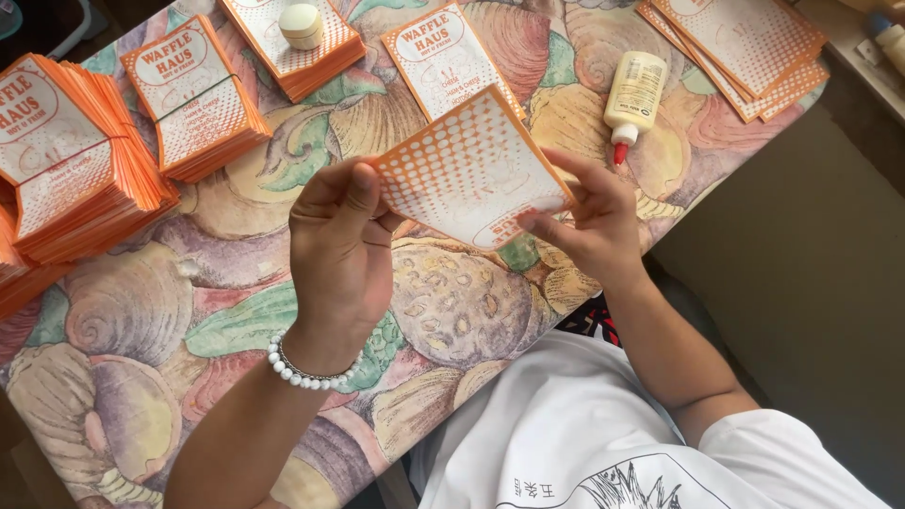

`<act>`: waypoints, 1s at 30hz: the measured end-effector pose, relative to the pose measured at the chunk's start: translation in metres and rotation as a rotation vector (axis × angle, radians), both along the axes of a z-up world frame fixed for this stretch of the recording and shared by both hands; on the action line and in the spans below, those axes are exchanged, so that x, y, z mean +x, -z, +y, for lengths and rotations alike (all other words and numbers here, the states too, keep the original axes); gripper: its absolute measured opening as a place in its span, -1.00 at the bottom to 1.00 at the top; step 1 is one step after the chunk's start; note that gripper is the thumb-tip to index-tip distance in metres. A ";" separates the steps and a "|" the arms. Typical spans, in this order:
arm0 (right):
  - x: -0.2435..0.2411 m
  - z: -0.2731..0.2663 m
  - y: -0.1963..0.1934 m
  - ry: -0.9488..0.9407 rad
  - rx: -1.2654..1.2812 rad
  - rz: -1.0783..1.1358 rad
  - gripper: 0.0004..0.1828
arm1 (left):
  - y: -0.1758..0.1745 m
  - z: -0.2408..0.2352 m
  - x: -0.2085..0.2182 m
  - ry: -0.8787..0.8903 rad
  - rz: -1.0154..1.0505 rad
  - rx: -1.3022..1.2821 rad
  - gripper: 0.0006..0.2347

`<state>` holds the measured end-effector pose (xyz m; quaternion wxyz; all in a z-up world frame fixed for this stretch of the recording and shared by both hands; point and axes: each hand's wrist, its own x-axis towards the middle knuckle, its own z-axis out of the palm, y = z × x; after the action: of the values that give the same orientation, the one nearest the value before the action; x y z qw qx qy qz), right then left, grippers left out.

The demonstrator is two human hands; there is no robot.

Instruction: Manually folding paper sheets and applying glue to assemble paper bags.

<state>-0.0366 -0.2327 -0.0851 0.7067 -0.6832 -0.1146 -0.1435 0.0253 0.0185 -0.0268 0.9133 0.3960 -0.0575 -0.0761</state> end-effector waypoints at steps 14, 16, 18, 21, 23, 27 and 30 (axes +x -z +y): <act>-0.015 -0.045 -0.058 -0.066 -0.523 -0.102 -0.30 | -0.021 -0.002 0.009 0.421 -0.408 0.713 -0.62; -0.011 -0.039 -0.053 -0.024 -0.187 -0.137 -0.21 | -0.017 -0.006 0.002 0.229 -0.439 0.725 -0.82; -0.010 -0.043 -0.033 0.082 -0.138 -0.151 -0.13 | -0.012 -0.008 0.001 0.170 -0.375 0.712 -0.88; -0.008 -0.040 -0.020 0.264 -0.091 -0.187 -0.09 | -0.007 -0.008 0.001 0.098 -0.310 0.704 -0.93; -0.010 -0.037 -0.019 0.344 -0.100 -0.210 -0.13 | -0.007 -0.009 0.001 0.088 -0.311 0.704 -0.94; -0.010 -0.033 -0.024 0.388 -0.135 -0.194 -0.17 | -0.007 -0.007 0.001 0.090 -0.336 0.698 -0.86; -0.007 -0.033 -0.023 0.327 -0.089 -0.235 -0.16 | -0.003 -0.008 0.000 0.049 -0.365 0.715 -0.86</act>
<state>-0.0440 -0.2656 -0.0625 0.6250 -0.7017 -0.0900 -0.3300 0.0255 0.0106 -0.0233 0.6905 0.6944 -0.1981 -0.0416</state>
